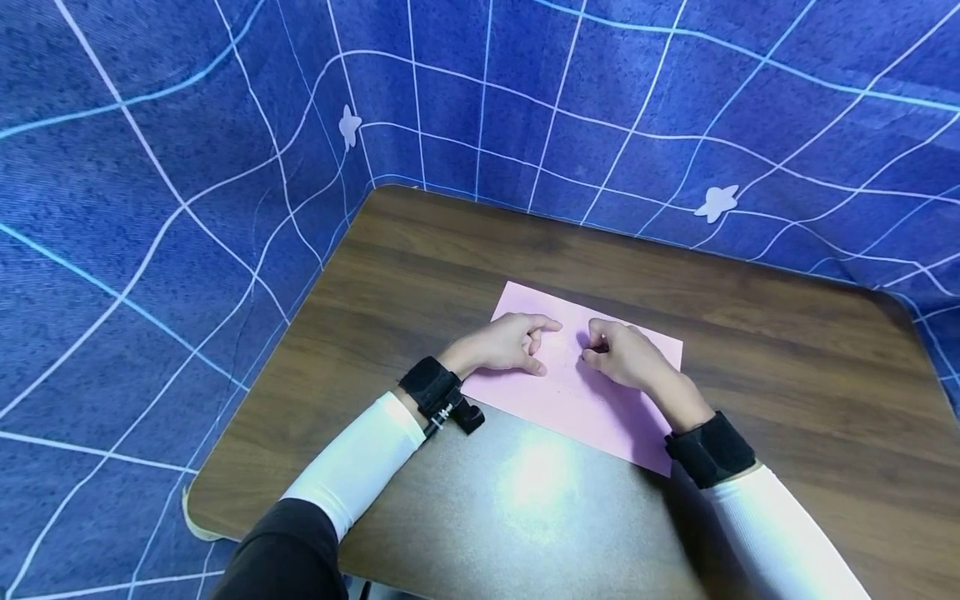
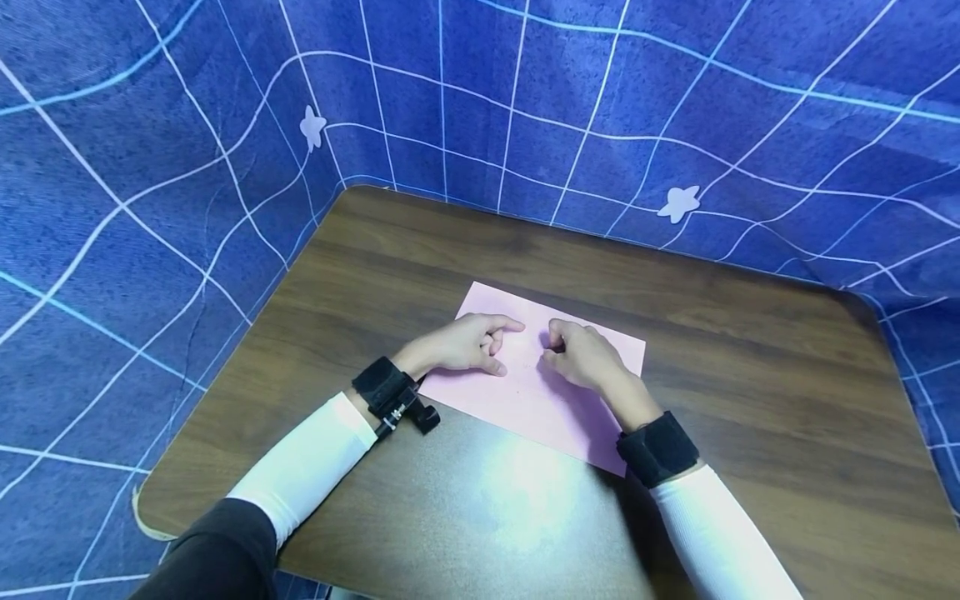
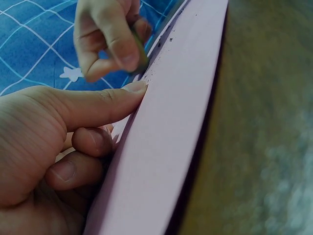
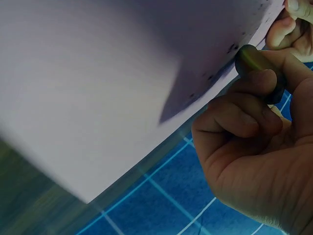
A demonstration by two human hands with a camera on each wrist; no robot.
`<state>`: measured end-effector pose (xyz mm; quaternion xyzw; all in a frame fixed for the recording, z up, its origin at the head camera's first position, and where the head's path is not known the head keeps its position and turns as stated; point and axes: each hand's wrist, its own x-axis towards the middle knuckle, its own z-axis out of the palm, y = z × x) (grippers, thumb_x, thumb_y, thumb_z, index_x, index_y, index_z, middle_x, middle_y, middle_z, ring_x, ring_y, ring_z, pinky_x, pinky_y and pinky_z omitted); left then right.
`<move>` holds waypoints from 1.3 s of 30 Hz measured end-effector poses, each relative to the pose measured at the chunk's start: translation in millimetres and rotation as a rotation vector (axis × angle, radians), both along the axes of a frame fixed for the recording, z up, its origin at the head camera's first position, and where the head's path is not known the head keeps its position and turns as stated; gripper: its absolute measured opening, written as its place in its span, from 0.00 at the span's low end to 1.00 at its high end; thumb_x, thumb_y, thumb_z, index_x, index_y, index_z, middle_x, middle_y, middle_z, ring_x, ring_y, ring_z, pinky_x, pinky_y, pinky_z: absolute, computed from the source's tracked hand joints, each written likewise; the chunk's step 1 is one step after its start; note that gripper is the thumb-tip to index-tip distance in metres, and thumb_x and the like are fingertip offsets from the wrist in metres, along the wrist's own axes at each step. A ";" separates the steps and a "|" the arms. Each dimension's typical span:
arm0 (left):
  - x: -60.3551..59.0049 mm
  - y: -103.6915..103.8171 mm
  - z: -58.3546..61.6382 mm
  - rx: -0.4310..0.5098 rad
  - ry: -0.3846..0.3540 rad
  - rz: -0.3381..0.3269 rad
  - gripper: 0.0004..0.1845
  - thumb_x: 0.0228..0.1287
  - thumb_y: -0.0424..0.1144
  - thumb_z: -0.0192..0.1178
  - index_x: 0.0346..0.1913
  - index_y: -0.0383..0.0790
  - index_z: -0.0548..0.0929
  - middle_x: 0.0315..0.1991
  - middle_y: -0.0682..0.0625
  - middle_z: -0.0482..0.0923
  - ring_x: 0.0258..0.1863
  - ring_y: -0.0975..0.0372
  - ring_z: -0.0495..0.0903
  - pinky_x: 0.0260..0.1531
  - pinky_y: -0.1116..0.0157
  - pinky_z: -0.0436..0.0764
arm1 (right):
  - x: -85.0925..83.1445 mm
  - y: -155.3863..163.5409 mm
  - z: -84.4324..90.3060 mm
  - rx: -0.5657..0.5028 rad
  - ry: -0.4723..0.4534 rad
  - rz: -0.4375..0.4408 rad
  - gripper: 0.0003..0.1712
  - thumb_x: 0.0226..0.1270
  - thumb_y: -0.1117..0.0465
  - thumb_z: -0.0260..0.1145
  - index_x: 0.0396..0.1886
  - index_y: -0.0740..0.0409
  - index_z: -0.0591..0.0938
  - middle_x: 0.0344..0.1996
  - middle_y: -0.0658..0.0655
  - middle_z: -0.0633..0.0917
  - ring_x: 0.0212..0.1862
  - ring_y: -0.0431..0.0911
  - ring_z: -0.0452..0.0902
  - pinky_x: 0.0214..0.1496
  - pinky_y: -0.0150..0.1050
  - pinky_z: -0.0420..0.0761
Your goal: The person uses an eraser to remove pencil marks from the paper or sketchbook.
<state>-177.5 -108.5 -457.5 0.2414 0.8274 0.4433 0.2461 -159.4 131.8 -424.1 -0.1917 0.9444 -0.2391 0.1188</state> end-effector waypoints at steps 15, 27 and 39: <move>-0.8 1.3 2.9 -0.008 0.007 -0.013 0.42 0.57 0.34 0.76 0.74 0.43 0.70 0.32 0.53 0.72 0.24 0.65 0.67 0.37 0.70 0.69 | 8.0 27.8 2.3 0.022 0.001 -0.080 0.14 0.63 0.63 0.69 0.25 0.52 0.71 0.22 0.51 0.75 0.28 0.47 0.70 0.30 0.38 0.65; 0.4 -4.3 -2.1 -0.013 0.000 0.001 0.41 0.57 0.34 0.76 0.74 0.43 0.70 0.31 0.52 0.72 0.25 0.64 0.67 0.40 0.69 0.70 | -0.2 -2.0 7.3 0.141 -0.002 -0.072 0.11 0.72 0.56 0.63 0.29 0.53 0.74 0.22 0.51 0.77 0.27 0.46 0.74 0.30 0.39 0.68; -2.5 -1.8 -3.5 0.008 0.023 -0.027 0.42 0.57 0.33 0.76 0.74 0.42 0.70 0.30 0.53 0.72 0.24 0.66 0.67 0.46 0.68 0.71 | -21.9 -32.9 9.8 0.107 0.006 -0.032 0.09 0.72 0.55 0.64 0.33 0.53 0.77 0.24 0.51 0.79 0.28 0.47 0.73 0.30 0.40 0.68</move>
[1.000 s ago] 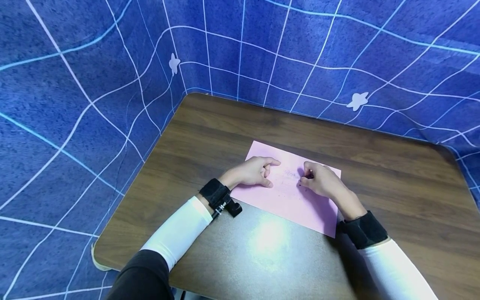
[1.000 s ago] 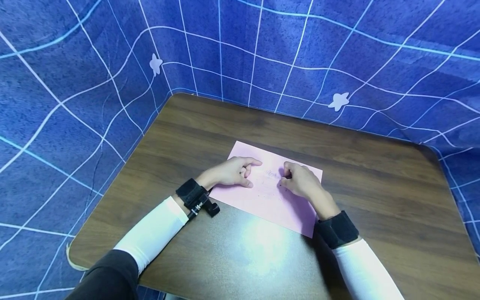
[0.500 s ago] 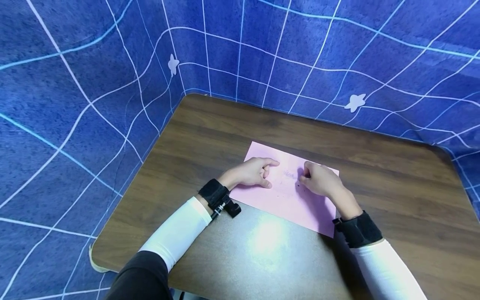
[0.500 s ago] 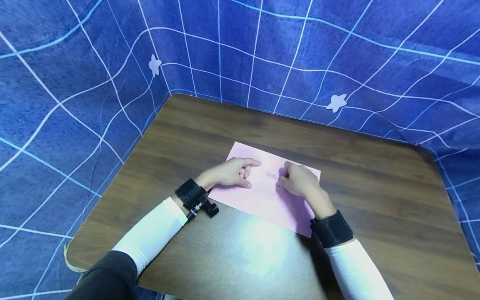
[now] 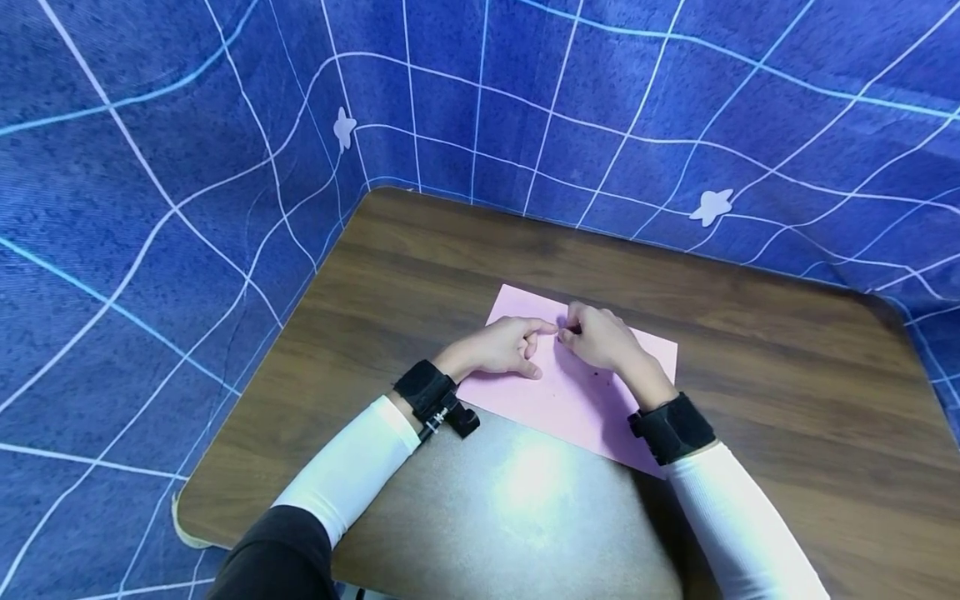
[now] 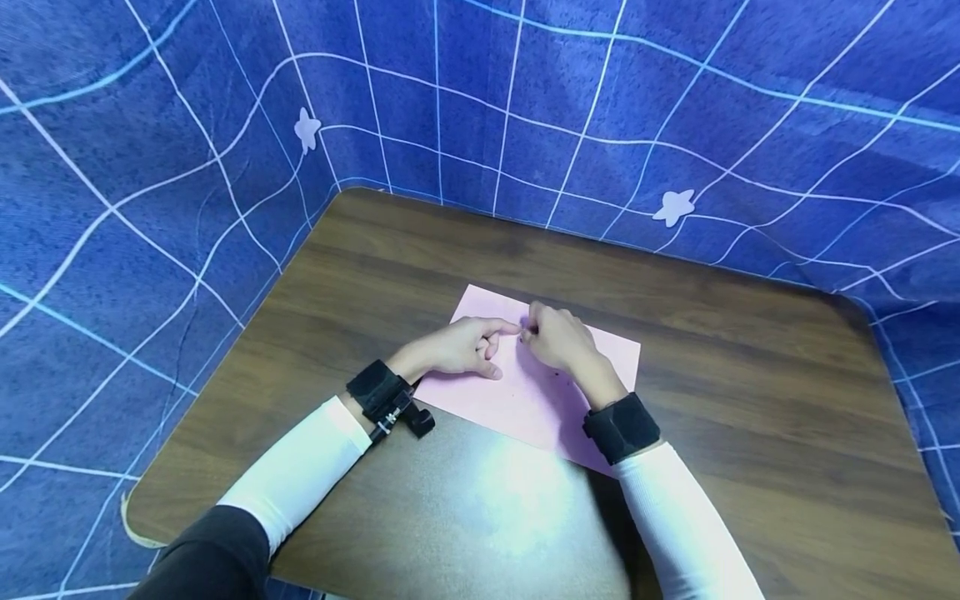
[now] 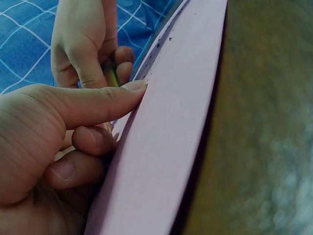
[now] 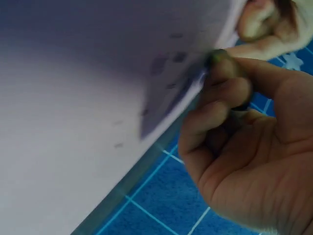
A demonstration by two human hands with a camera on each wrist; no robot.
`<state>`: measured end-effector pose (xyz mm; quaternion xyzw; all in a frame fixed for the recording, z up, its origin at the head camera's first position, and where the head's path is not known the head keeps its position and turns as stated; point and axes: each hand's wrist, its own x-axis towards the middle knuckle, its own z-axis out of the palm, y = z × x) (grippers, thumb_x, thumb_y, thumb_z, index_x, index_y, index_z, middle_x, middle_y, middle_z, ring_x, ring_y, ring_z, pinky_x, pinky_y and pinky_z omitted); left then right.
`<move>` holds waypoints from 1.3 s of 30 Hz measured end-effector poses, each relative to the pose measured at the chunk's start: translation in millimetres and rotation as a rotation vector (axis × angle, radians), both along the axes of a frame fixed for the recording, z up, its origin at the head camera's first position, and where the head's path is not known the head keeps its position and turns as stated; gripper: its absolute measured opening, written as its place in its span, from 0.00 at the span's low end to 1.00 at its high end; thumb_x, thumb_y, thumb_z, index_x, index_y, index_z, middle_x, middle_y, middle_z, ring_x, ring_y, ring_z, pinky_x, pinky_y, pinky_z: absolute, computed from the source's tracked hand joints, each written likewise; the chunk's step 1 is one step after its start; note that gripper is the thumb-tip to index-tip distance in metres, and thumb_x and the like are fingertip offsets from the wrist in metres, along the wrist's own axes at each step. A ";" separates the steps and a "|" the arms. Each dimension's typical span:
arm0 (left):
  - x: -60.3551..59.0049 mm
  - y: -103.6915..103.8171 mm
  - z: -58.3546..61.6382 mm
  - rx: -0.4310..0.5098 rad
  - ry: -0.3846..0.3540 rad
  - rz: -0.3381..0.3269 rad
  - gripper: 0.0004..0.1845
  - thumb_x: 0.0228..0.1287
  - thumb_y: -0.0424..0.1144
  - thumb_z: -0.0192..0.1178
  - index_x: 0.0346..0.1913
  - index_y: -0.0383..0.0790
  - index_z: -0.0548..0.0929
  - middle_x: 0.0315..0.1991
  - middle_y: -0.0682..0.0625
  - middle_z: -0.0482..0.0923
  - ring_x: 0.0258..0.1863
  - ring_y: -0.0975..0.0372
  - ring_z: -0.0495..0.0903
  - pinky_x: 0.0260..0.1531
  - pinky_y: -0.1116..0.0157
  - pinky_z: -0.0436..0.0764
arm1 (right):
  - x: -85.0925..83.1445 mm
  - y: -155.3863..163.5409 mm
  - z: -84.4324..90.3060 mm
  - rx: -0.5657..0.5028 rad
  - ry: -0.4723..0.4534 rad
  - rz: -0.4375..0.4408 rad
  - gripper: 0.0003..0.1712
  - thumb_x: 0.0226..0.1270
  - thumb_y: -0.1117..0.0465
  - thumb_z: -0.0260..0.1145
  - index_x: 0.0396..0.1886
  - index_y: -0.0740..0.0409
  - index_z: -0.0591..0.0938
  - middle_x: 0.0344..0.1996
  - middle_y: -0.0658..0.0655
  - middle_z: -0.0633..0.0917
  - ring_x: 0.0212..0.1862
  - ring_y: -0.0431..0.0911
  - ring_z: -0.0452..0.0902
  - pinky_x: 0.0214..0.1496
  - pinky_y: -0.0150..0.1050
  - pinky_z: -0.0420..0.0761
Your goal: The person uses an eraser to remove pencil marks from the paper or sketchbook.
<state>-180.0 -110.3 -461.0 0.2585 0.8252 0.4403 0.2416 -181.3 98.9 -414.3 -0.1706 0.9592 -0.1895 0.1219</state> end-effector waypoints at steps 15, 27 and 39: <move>-1.3 1.6 3.6 -0.027 -0.005 -0.005 0.42 0.56 0.33 0.76 0.75 0.44 0.70 0.31 0.53 0.71 0.23 0.65 0.67 0.38 0.69 0.70 | 7.7 33.3 -5.0 -0.015 -0.025 -0.053 0.10 0.68 0.54 0.68 0.32 0.50 0.76 0.33 0.54 0.84 0.35 0.51 0.77 0.32 0.40 0.68; -0.7 2.8 3.2 -0.020 -0.024 -0.002 0.43 0.57 0.33 0.76 0.75 0.44 0.69 0.31 0.53 0.71 0.24 0.65 0.66 0.35 0.69 0.69 | 15.4 49.2 -1.7 0.043 -0.015 -0.114 0.11 0.68 0.54 0.66 0.29 0.49 0.73 0.28 0.54 0.79 0.33 0.51 0.75 0.30 0.41 0.67; 0.5 2.5 4.8 -0.015 -0.021 -0.019 0.44 0.57 0.32 0.75 0.76 0.41 0.68 0.30 0.52 0.71 0.25 0.66 0.66 0.36 0.70 0.69 | 11.3 11.3 -4.7 -0.067 0.047 0.082 0.07 0.71 0.57 0.66 0.34 0.53 0.79 0.22 0.50 0.78 0.27 0.46 0.73 0.31 0.40 0.68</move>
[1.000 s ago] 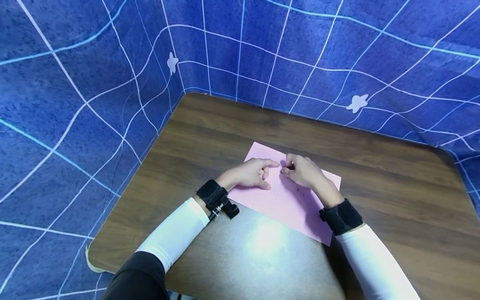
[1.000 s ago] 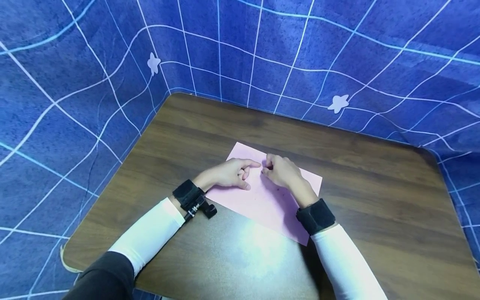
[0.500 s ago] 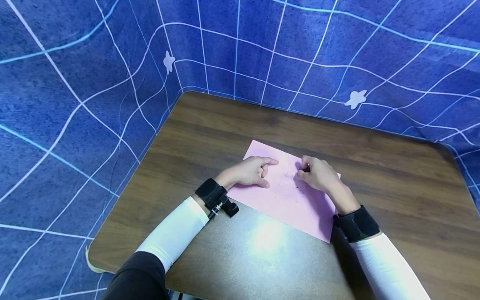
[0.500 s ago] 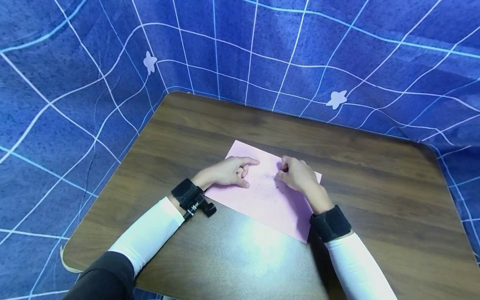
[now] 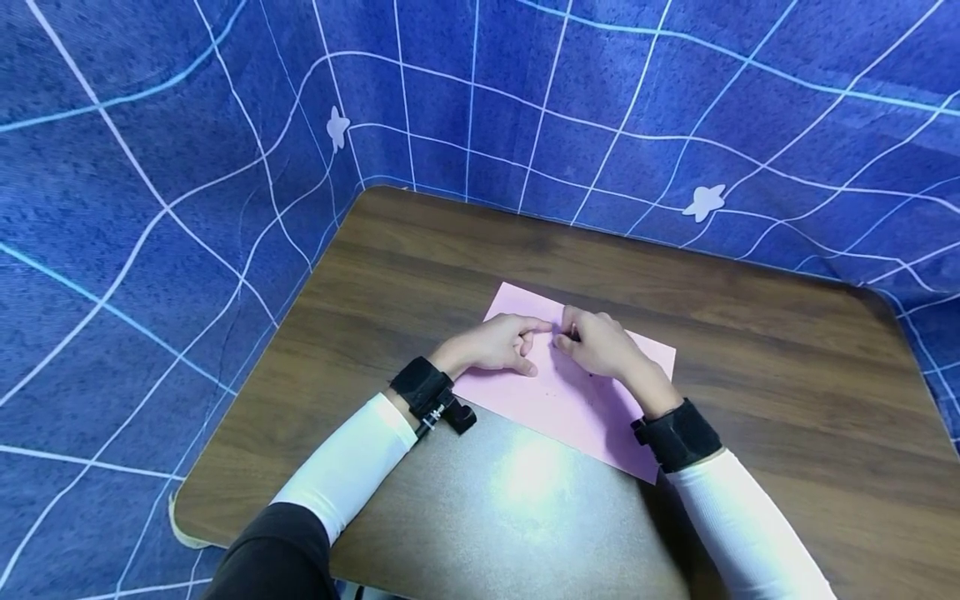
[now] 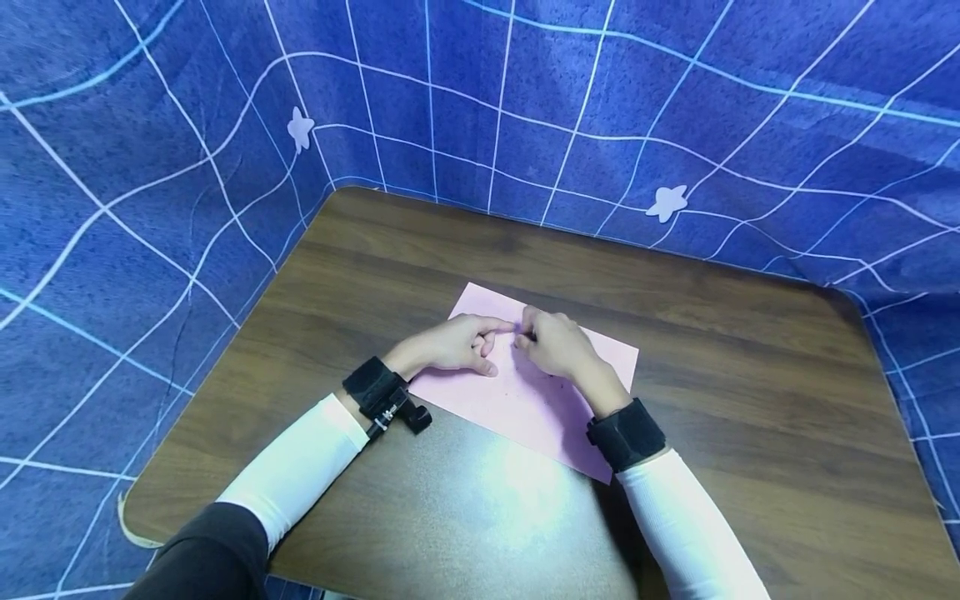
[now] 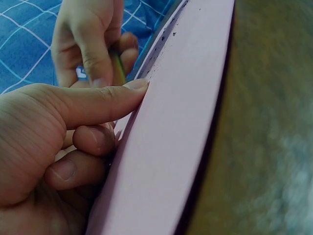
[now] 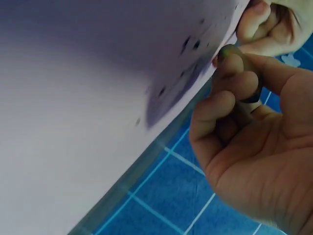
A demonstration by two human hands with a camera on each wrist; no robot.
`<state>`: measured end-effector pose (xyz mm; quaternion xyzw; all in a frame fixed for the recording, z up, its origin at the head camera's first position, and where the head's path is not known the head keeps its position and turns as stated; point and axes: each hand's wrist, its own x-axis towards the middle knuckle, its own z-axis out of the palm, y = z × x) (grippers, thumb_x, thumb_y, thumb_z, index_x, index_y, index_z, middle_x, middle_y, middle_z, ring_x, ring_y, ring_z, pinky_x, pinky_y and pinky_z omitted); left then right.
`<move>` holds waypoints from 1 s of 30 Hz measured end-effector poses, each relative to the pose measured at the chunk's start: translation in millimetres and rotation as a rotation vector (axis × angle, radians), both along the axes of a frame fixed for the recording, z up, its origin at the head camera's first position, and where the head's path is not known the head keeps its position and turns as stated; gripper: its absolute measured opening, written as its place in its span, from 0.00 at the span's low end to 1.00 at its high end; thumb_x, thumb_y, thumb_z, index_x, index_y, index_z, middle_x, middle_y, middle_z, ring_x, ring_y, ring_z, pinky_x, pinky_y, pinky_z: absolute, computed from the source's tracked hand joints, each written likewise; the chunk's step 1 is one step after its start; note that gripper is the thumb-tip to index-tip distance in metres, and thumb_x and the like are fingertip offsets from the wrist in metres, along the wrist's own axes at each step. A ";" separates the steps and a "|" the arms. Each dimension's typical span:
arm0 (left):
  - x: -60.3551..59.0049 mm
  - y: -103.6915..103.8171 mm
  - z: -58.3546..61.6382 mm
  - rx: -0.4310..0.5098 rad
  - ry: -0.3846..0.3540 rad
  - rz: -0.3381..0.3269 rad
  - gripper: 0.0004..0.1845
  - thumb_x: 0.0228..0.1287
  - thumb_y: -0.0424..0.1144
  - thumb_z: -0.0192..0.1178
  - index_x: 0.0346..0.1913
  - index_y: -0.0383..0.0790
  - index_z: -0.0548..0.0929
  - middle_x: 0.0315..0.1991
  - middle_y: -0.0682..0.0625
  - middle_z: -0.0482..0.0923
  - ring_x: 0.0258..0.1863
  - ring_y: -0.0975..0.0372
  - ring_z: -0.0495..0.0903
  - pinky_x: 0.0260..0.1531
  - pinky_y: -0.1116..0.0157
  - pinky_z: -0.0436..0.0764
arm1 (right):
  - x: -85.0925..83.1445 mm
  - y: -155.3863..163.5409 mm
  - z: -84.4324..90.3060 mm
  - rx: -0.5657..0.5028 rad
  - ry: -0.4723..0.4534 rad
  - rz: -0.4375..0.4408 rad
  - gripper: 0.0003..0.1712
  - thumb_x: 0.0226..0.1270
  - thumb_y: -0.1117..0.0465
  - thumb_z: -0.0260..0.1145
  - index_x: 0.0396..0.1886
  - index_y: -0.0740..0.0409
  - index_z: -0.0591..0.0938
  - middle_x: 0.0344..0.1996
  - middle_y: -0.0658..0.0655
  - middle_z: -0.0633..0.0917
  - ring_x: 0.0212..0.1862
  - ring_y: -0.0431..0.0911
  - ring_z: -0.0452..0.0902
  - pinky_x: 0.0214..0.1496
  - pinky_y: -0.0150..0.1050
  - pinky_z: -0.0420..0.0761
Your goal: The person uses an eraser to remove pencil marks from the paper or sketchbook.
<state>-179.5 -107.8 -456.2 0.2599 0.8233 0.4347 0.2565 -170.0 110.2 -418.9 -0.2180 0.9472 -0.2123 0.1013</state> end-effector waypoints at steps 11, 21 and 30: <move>0.6 0.4 -1.3 0.002 -0.002 0.005 0.45 0.57 0.32 0.75 0.77 0.43 0.67 0.30 0.53 0.71 0.23 0.66 0.65 0.36 0.71 0.69 | -1.2 8.8 -4.6 0.011 -0.047 -0.092 0.10 0.68 0.54 0.69 0.29 0.49 0.77 0.26 0.50 0.81 0.31 0.48 0.75 0.30 0.39 0.68; 0.1 -0.8 -0.6 0.007 0.010 0.005 0.44 0.57 0.33 0.76 0.77 0.41 0.67 0.30 0.53 0.72 0.23 0.66 0.65 0.33 0.70 0.68 | -0.1 28.4 1.0 0.107 -0.021 -0.187 0.10 0.66 0.54 0.66 0.31 0.50 0.75 0.28 0.55 0.81 0.34 0.53 0.78 0.31 0.42 0.70; 0.3 -0.8 -2.3 0.011 0.001 0.008 0.44 0.56 0.32 0.75 0.77 0.42 0.68 0.30 0.53 0.72 0.22 0.67 0.65 0.32 0.70 0.68 | 0.6 9.8 -1.8 0.010 -0.002 -0.106 0.09 0.69 0.57 0.66 0.32 0.53 0.76 0.23 0.51 0.79 0.30 0.49 0.75 0.33 0.40 0.69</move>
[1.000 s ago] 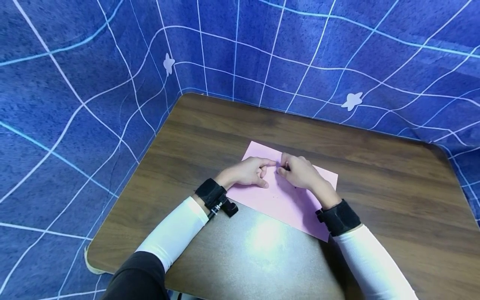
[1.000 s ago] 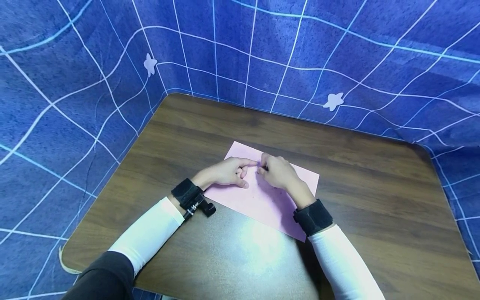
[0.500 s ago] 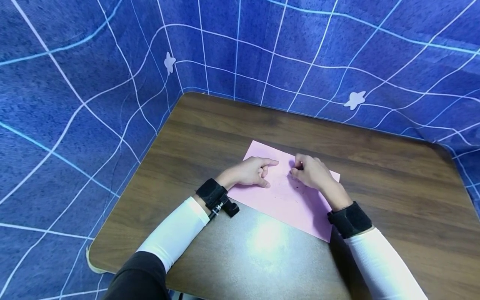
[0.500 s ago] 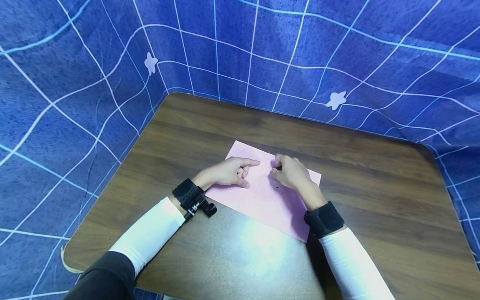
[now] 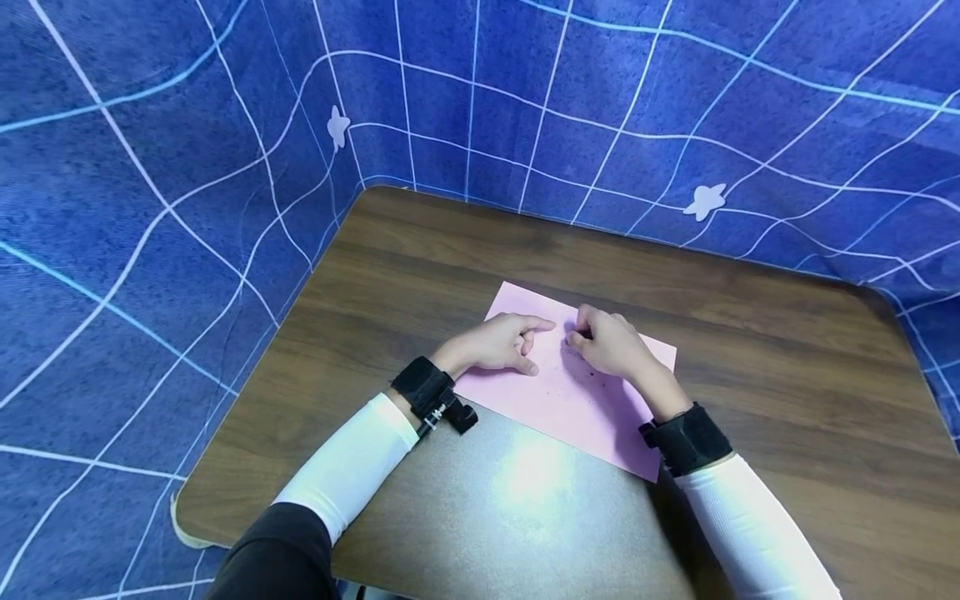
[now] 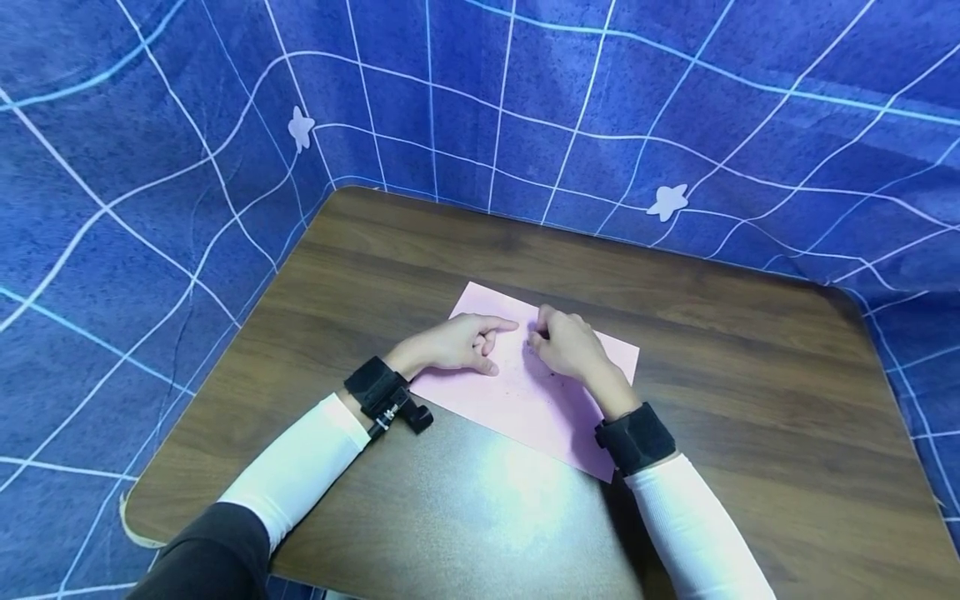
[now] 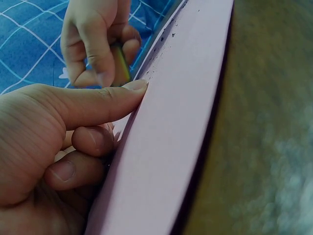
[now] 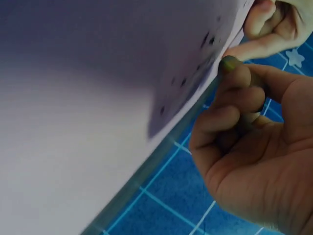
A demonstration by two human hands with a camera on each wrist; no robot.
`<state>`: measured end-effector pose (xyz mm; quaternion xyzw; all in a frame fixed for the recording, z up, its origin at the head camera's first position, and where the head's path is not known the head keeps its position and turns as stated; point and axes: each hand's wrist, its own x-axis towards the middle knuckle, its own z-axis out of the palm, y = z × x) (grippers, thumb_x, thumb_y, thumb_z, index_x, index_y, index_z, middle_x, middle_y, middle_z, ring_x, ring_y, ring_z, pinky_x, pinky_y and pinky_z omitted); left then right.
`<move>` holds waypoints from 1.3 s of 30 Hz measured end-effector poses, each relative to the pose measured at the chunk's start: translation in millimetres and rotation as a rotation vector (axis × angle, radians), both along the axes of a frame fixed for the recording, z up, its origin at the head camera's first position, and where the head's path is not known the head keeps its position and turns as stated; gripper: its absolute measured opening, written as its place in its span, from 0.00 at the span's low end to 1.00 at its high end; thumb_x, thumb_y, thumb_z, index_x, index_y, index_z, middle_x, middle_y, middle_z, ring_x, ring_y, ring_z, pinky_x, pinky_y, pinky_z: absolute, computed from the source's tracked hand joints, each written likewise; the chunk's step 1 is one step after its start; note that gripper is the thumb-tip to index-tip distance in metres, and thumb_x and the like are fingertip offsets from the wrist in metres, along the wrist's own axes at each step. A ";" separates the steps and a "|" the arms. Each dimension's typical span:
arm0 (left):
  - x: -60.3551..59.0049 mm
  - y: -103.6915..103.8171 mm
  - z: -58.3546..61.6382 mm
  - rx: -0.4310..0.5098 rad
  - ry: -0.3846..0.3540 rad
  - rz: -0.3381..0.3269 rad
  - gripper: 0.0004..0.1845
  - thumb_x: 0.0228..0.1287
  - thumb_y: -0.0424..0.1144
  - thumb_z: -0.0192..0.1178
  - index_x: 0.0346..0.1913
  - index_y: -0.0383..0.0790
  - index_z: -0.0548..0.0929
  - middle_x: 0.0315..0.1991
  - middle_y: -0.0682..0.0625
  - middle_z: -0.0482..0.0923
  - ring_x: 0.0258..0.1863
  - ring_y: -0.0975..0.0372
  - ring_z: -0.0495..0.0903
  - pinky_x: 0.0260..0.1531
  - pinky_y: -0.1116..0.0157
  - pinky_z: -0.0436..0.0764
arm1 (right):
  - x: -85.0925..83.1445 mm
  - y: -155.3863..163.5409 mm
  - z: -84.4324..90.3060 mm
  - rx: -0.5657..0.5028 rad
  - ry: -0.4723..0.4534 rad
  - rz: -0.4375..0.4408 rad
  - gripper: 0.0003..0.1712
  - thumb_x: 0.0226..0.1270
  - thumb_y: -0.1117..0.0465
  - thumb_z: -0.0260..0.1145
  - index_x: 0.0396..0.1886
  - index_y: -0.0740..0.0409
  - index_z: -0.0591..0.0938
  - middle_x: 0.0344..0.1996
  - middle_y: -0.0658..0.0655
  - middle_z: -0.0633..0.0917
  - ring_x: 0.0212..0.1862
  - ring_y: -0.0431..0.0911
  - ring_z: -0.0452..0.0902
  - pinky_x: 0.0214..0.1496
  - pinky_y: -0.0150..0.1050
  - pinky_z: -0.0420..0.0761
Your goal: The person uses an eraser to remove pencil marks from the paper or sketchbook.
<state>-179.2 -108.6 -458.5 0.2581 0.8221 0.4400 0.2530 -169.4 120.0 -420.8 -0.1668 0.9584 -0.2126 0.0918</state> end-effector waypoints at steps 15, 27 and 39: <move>1.5 2.2 0.6 0.005 0.006 -0.007 0.45 0.57 0.33 0.75 0.77 0.42 0.67 0.30 0.54 0.72 0.25 0.66 0.66 0.39 0.70 0.70 | -0.5 -3.4 1.0 0.056 0.025 -0.058 0.09 0.67 0.54 0.68 0.30 0.49 0.77 0.26 0.52 0.82 0.31 0.51 0.78 0.27 0.40 0.69; 0.8 -0.5 -2.5 -0.009 0.009 0.017 0.44 0.56 0.33 0.76 0.76 0.42 0.68 0.30 0.53 0.72 0.24 0.66 0.66 0.40 0.70 0.71 | 5.1 -8.6 -0.2 0.078 0.091 -0.015 0.10 0.70 0.57 0.66 0.29 0.52 0.75 0.20 0.53 0.77 0.26 0.51 0.75 0.26 0.43 0.71; 1.0 0.6 -1.0 -0.011 0.018 0.020 0.44 0.57 0.34 0.76 0.77 0.43 0.68 0.30 0.54 0.72 0.23 0.66 0.65 0.40 0.69 0.71 | 3.6 -4.0 -2.4 0.100 0.078 -0.066 0.10 0.71 0.54 0.65 0.31 0.49 0.75 0.24 0.53 0.81 0.29 0.52 0.78 0.24 0.43 0.69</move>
